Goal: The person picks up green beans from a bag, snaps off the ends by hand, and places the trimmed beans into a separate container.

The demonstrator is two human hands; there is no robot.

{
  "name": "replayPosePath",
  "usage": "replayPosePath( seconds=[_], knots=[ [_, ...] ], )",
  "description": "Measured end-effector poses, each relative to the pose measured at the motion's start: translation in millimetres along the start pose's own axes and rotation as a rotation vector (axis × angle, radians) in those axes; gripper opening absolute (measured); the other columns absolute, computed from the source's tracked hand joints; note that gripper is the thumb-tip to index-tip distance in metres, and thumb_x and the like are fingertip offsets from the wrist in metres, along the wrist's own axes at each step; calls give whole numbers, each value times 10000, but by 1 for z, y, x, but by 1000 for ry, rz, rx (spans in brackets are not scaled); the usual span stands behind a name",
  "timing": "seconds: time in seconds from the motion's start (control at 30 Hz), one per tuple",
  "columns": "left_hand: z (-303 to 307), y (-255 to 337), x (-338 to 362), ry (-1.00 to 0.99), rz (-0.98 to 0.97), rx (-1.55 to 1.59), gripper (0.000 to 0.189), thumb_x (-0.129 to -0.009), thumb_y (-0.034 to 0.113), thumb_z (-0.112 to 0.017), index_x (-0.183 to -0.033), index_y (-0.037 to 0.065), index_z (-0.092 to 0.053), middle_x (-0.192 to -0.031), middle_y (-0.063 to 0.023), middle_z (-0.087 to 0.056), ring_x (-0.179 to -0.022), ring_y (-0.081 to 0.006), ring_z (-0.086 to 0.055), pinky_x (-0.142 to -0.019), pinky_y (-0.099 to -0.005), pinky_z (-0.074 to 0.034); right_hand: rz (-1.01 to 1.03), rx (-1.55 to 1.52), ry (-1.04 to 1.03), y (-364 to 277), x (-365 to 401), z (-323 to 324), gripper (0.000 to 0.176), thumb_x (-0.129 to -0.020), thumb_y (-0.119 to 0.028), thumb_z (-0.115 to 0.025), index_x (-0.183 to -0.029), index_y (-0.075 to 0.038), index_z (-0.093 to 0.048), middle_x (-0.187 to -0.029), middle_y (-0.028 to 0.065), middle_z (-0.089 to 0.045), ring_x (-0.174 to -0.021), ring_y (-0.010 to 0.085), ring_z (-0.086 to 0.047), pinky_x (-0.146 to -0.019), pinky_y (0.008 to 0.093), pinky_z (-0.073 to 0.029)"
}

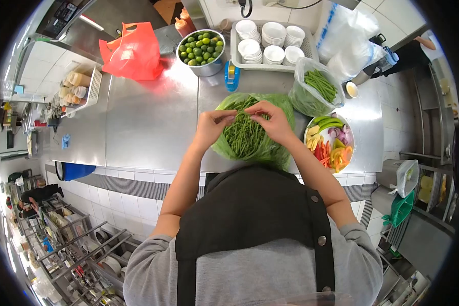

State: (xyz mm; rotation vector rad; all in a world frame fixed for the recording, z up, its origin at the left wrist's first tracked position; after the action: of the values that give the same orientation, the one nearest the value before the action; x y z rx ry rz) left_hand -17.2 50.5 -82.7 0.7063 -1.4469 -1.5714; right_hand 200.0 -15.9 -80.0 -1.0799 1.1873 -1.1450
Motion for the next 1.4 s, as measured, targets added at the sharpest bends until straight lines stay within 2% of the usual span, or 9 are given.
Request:
replayPosePath(
  seconds=[0.2,0.4,0.6,0.7,0.8,0.9,1.0,1.13,1.4],
  knots=[
    [-49,62,14,21,-170,135,170,-915,42,-728,-1063,-40,-745,-963,-67,-735,-894,-100,-650,-774,-228,-521,-151,-330,197,-34,23,8,263,-888,48,-705,-1098,-41,-573,-967,11,-634,-895,76,-615,-830,237,-517],
    [-50,57,11,44,97,595,162,-893,53,-754,-1013,-54,-737,-916,-71,-729,-820,-88,-637,-746,-229,-508,-126,-341,176,-44,26,3,199,-929,-55,-705,-1111,-32,-627,-955,4,-650,-867,67,-602,-775,232,-501],
    [-37,67,22,-238,156,248,170,-902,75,-749,-1015,-51,-740,-903,-68,-730,-800,-97,-645,-727,-246,-513,-230,-165,10,-50,10,14,175,-958,-180,-697,-1018,-19,-729,-916,-24,-671,-840,44,-568,-737,230,-465],
    [-35,60,23,-223,199,320,216,-896,125,-767,-1011,-56,-738,-896,-52,-726,-810,-92,-630,-759,-253,-510,-144,-8,52,-51,6,9,174,-943,-173,-707,-968,-1,-711,-876,38,-683,-791,118,-611,-707,288,-473],
    [-34,57,23,-206,289,483,200,-902,122,-760,-1014,-43,-737,-916,-49,-723,-798,-100,-636,-756,-249,-518,286,533,250,-53,1,3,181,-926,-158,-719,-896,18,-688,-839,124,-671,-725,259,-630,-657,371,-470],
    [-28,51,18,-158,340,574,170,-930,107,-722,-1029,-30,-726,-908,-38,-712,-787,-105,-631,-737,-245,-524,241,610,234,-25,-5,10,246,-944,-213,-696,-847,13,-671,-807,173,-646,-708,375,-594,-628,437,-450],
    [-9,49,8,-157,310,940,175,-964,118,-673,-1072,-15,-710,-900,-33,-699,-775,-111,-613,-745,-266,-520,-307,780,-229,-15,-1,12,331,-986,-288,-642,-844,10,-672,-788,154,-663,-703,299,-624,-639,398,-473],
    [8,48,-1,-60,302,1041,210,-997,170,-629,-1136,25,-693,-907,-30,-677,-748,-124,-589,-775,-307,-504,-315,-67,-78,-5,23,-5,380,-1030,-322,-575,-876,7,-683,-768,28,-638,-728,99,-582,-695,278,-495],
    [9,41,-6,-57,311,1074,203,-997,181,-637,-1135,39,-682,-918,-30,-667,-789,-127,-591,-786,-303,-502,-100,-105,-100,-53,21,-13,144,-992,-150,-629,-946,-17,-659,-852,7,-614,-791,86,-550,-750,249,-461]
  ],
)
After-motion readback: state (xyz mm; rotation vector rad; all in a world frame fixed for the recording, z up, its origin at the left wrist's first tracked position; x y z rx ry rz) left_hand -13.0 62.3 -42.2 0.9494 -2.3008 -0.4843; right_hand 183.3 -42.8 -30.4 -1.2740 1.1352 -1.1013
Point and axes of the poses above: each hand's wrist, its own x-axis away from the middle knuckle, its own z-axis out of the back of the hand, y = z × x, the point moved 1 cm from there along -x, towards the middle knuckle
